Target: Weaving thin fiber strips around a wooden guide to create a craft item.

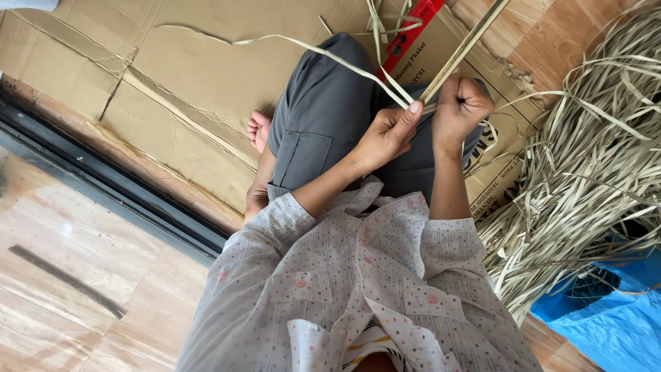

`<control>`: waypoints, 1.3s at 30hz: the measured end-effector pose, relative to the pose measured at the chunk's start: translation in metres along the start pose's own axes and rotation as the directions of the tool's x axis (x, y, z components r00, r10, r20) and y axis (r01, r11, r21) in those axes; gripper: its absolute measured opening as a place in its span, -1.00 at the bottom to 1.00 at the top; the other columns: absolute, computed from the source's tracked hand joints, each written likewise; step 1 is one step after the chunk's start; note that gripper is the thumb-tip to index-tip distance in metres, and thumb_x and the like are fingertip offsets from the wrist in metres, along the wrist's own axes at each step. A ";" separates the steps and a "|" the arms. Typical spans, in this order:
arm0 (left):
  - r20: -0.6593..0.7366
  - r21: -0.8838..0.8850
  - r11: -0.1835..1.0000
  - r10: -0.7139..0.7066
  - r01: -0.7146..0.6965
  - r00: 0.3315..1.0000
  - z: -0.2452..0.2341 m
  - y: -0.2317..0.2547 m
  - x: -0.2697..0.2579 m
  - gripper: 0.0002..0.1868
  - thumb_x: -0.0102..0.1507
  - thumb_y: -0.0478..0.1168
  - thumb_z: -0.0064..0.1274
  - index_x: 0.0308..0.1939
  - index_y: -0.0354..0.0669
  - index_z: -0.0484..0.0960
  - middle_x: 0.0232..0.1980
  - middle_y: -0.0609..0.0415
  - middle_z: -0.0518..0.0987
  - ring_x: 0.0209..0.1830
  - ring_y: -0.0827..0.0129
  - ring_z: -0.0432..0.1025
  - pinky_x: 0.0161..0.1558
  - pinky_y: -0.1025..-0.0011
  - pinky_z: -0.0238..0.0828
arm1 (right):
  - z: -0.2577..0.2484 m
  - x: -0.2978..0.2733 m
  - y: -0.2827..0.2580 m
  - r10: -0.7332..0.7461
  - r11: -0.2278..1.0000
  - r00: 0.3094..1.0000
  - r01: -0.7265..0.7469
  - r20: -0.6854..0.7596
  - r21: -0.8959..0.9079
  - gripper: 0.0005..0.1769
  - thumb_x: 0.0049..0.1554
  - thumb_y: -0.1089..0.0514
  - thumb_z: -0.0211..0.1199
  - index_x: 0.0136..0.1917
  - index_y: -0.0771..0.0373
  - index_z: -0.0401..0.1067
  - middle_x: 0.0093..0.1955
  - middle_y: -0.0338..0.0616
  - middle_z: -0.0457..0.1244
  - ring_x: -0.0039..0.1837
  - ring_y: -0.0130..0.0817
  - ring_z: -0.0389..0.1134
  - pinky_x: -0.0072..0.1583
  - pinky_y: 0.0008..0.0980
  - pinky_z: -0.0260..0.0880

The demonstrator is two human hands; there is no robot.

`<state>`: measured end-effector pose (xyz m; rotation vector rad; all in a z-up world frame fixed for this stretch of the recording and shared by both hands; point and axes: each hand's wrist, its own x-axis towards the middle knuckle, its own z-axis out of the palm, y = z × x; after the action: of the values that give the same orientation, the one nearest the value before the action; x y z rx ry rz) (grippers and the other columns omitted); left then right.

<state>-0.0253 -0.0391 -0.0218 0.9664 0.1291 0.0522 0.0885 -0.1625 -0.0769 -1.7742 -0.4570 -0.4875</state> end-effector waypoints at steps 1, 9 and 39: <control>0.029 -0.113 0.993 -0.030 0.033 0.999 0.001 0.006 -0.001 -0.39 0.45 0.09 -0.22 -0.70 0.03 0.25 -0.83 0.27 0.09 -0.88 0.64 0.03 -0.83 0.69 0.04 | 0.000 0.003 -0.001 -0.031 0.999 0.999 0.031 -0.021 -0.021 -0.36 0.17 0.54 0.30 -0.60 0.24 0.09 -0.64 -0.26 -0.11 -0.45 -0.57 -0.12 -0.34 -0.41 -0.06; 0.083 -0.227 0.958 -0.159 0.175 0.984 -0.008 0.061 -0.011 -0.38 0.41 0.23 -0.28 -0.67 0.05 0.14 -0.81 0.25 0.04 -0.96 0.64 0.01 -0.91 0.72 -0.04 | -0.038 0.011 0.071 -0.085 0.980 0.994 0.071 -0.070 -0.184 -0.38 0.15 0.57 0.23 -0.58 0.20 0.06 -0.63 -0.34 -0.12 -0.46 -0.60 -0.08 -0.33 -0.49 -0.05; -0.174 0.601 0.749 -0.217 0.278 0.961 -0.036 -0.041 0.015 -0.35 0.29 0.34 -0.03 -0.23 -0.27 0.58 -0.44 -0.20 0.54 -0.34 0.02 0.52 -0.29 0.10 0.41 | 0.038 -0.009 -0.032 0.182 0.983 0.967 -0.181 -0.178 0.021 -0.31 0.35 0.23 0.18 -0.58 0.10 0.03 -0.64 -0.40 -0.12 -0.41 -0.70 -0.16 -0.30 -0.48 -0.15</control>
<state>-0.0159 -0.0314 -0.0774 1.6077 0.3798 -0.2079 0.0670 -0.1181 -0.0651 -1.7300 -0.1671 -0.5098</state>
